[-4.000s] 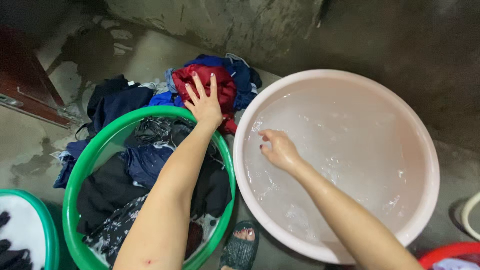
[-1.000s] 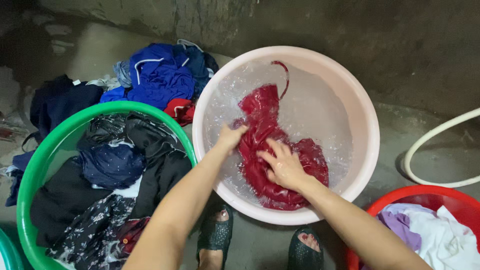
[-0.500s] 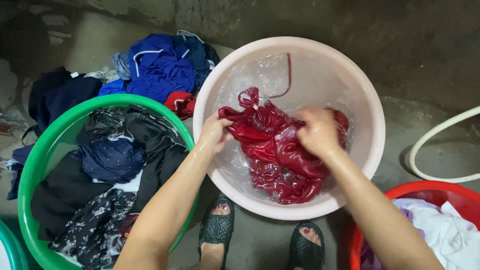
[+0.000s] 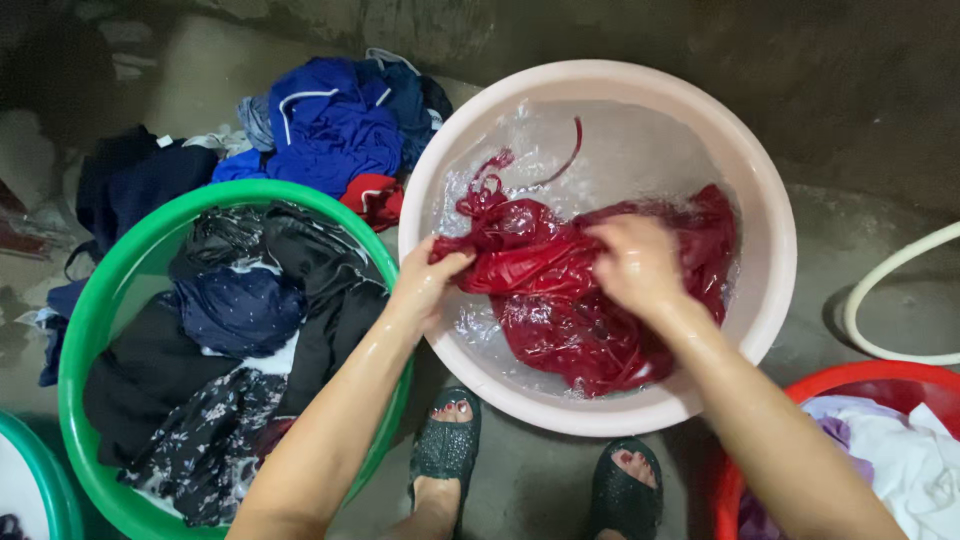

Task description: The person washes white, purple, red, and dark garments by hand in plastic basins under a running water tap.

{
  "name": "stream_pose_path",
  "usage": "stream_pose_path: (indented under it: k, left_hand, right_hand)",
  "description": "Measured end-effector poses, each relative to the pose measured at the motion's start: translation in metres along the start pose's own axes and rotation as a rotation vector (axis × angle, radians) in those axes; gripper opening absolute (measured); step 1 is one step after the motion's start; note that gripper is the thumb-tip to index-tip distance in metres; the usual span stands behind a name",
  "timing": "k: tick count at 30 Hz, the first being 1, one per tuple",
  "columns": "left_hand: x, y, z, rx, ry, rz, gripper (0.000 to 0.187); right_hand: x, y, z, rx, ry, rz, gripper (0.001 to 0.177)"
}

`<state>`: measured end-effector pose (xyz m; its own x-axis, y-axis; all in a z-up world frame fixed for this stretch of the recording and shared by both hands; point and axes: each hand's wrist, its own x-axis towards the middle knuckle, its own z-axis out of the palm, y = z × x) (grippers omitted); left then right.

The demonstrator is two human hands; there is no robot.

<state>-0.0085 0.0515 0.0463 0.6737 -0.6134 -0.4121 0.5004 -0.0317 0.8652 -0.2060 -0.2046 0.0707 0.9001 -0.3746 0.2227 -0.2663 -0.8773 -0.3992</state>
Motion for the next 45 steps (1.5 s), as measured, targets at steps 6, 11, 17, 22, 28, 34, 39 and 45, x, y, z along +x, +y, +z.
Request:
stream_pose_path:
  k: [6, 11, 17, 22, 28, 34, 39, 45]
  left_hand:
    - [-0.022, -0.009, 0.001, 0.341, 0.048, 0.429, 0.016]
    - [-0.027, -0.017, -0.004, 0.093, 0.091, 0.216, 0.013]
    - [-0.039, -0.008, 0.001, -0.023, 0.009, 0.187, 0.029]
    - [-0.063, 0.010, 0.011, 0.068, -0.189, 0.166, 0.029]
    - [-0.120, 0.003, 0.068, 0.599, -0.422, 0.469, 0.038]
    - [-0.116, 0.002, 0.078, 0.821, -0.559, 0.404, 0.035]
    - [-0.027, 0.004, 0.078, 1.028, -0.231, 0.728, 0.032]
    - [0.048, -0.034, 0.105, 1.285, -0.145, 0.645, 0.037]
  right_hand:
    - [0.003, -0.047, 0.039, 0.023, -0.299, -0.233, 0.036]
    - [-0.016, -0.017, -0.007, 0.226, -0.348, 0.027, 0.022]
    - [-0.033, -0.063, -0.043, 0.520, -0.722, -0.105, 0.028]
    - [-0.015, -0.050, -0.020, 0.744, -0.444, 0.212, 0.028]
    - [-0.042, -0.029, 0.030, 1.249, -0.598, 0.676, 0.016]
    - [-0.055, 0.023, 0.021, 1.529, -0.272, 0.794, 0.014]
    - [-0.031, 0.040, -0.022, 1.587, -0.339, 0.766, 0.015]
    - [-0.008, 0.045, -0.038, 0.534, -0.078, 0.502, 0.037]
